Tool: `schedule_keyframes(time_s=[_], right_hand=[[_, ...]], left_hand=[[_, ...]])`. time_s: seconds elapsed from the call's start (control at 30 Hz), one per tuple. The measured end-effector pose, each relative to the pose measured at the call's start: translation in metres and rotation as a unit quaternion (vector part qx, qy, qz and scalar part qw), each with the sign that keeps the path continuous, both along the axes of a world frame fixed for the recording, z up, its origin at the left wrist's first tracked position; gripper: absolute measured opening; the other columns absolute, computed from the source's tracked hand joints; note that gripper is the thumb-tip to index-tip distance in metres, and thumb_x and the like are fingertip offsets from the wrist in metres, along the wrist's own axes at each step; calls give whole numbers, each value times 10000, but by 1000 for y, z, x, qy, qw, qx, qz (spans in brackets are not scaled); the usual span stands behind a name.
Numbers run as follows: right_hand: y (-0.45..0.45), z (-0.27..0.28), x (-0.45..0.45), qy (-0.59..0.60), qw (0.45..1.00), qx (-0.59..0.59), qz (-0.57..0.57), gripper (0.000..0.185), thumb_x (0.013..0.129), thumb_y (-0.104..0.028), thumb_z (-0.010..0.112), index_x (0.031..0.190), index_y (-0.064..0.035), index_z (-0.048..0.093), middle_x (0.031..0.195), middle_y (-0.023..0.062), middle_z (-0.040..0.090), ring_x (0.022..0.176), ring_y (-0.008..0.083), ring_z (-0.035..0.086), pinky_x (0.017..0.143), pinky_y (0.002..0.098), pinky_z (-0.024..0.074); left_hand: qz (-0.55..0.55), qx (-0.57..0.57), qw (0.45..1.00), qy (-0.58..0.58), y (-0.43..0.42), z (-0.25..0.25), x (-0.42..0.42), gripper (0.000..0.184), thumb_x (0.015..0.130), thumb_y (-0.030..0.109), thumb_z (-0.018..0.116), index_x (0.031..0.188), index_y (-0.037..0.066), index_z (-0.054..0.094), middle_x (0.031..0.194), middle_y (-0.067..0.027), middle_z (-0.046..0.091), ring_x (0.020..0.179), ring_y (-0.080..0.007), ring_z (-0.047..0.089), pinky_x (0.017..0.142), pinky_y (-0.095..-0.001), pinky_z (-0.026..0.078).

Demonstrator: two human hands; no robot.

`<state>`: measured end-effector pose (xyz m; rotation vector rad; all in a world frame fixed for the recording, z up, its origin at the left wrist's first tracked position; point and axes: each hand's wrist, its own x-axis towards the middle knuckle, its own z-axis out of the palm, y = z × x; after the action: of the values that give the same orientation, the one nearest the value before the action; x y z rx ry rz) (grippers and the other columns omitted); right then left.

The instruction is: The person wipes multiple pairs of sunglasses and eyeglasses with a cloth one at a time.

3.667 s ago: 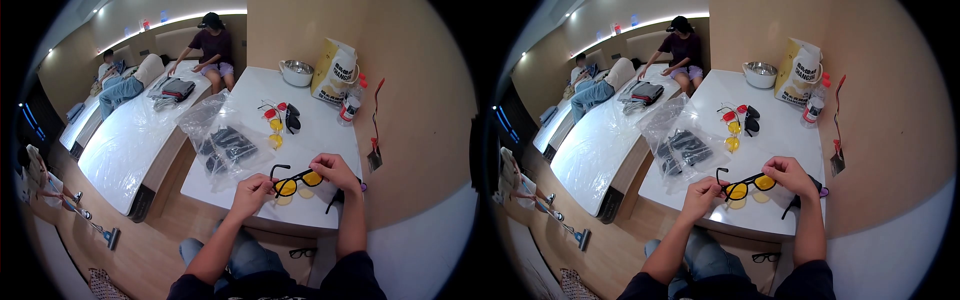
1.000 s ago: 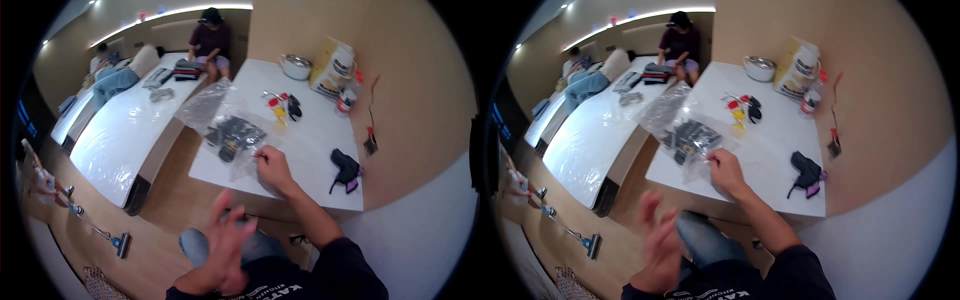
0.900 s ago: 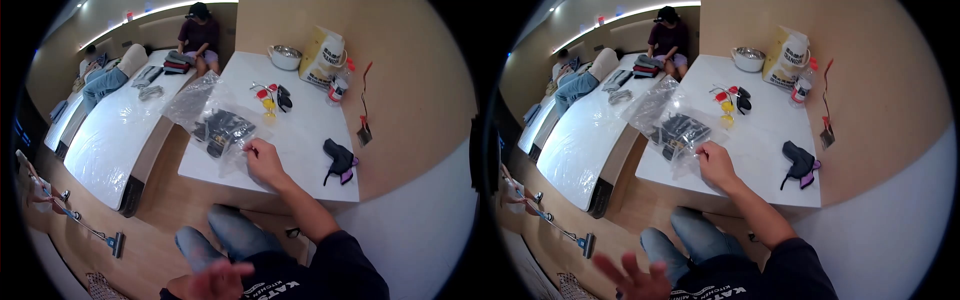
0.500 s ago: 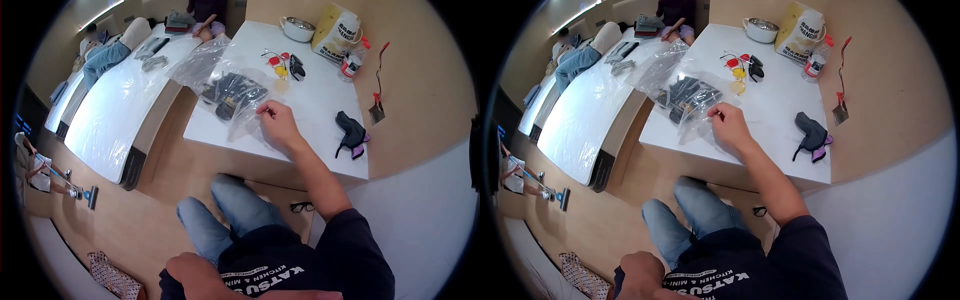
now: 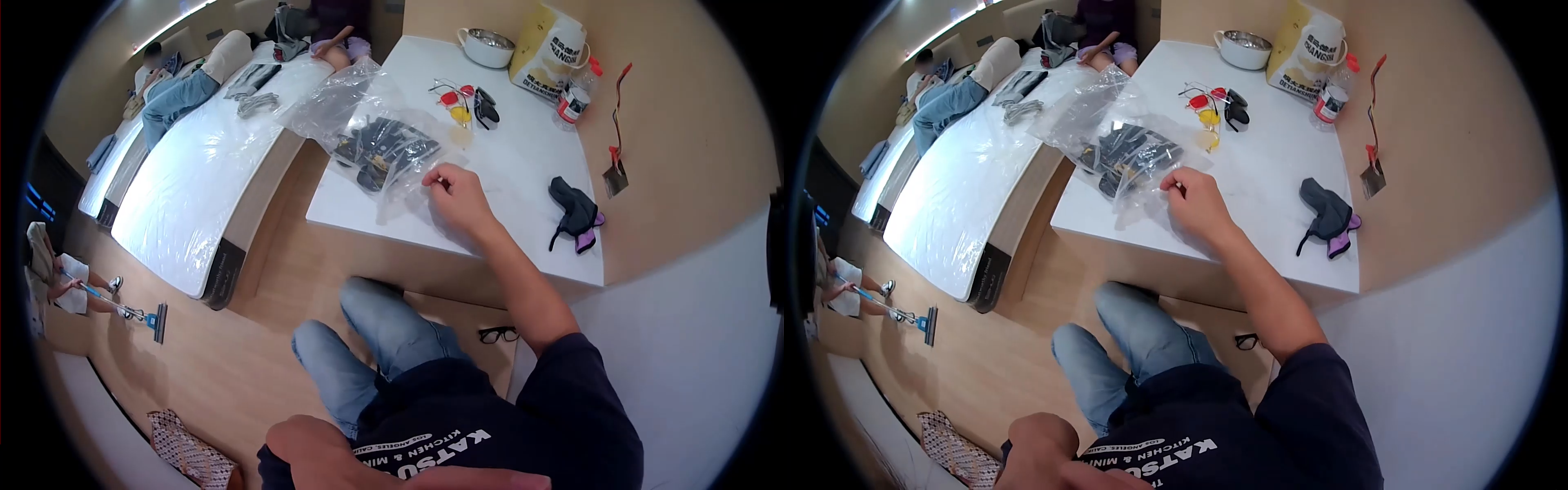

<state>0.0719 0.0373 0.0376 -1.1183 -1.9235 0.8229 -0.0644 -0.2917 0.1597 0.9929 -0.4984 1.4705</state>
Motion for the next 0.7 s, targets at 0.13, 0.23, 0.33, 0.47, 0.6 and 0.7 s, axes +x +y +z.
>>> schedule_keyframes(time_s=[0.13, 0.23, 0.33, 0.47, 0.6, 0.7], right_hand=[[8, 11, 35, -37, 998, 44, 11, 166, 892, -24, 598, 980, 6, 735, 882, 153, 728, 754, 220, 670, 720, 342, 536], [38, 39, 69, -23, 995, 75, -61, 163, 909, -34, 607, 991, 2, 743, 868, 134, 746, 713, 189, 669, 701, 329, 541], [96, 50, 98, -8, 983, 88, -164, 161, 922, -107, 656, 1010, -3, 742, 893, 128, 764, 716, 213, 692, 711, 346, 555], [151, 46, 96, -115, 956, 78, -260, 431, 882, -338, 734, 1126, 13, 685, 1055, 193, 725, 949, 345, 700, 857, 434, 565], [178, 27, 64, -260, 921, 60, -285, 586, 863, -401, 733, 1230, 39, 607, 1156, 242, 668, 1115, 410, 639, 965, 470, 548], [191, 26, 60, -259, 919, 23, -295, 587, 866, -381, 722, 1248, 40, 582, 1201, 251, 658, 1170, 422, 616, 993, 485, 541]], left_hand=[[73, -74, 994, 33, 24, -7, 2, 549, 1056, 618, 472, 1295, 179, 701, 1567, -269, 379, 1488, -494, 331, 1145, -611, 369], [126, -109, 977, 136, 64, 0, 1, 511, 1082, 578, 448, 1272, 162, 675, 1486, -205, 490, 1415, -465, 444, 1102, -575, 449], [158, -79, 934, 311, 133, 8, 9, 494, 1064, 526, 501, 1211, 93, 687, 1343, -222, 599, 1285, -439, 571, 1059, -528, 475], [295, 0, 835, 464, 212, -42, 53, 291, 988, 244, 676, 1204, 49, 667, 1210, -177, 672, 1133, -336, 665, 969, -409, 523], [398, 42, 748, 529, 264, -93, 77, 272, 935, 62, 720, 1197, 42, 651, 1200, -154, 670, 1027, -314, 686, 893, -348, 548], [354, -31, 750, 558, 284, -118, 75, 241, 963, 100, 713, 1189, 32, 659, 1146, -145, 689, 975, -269, 701, 865, -342, 557]])
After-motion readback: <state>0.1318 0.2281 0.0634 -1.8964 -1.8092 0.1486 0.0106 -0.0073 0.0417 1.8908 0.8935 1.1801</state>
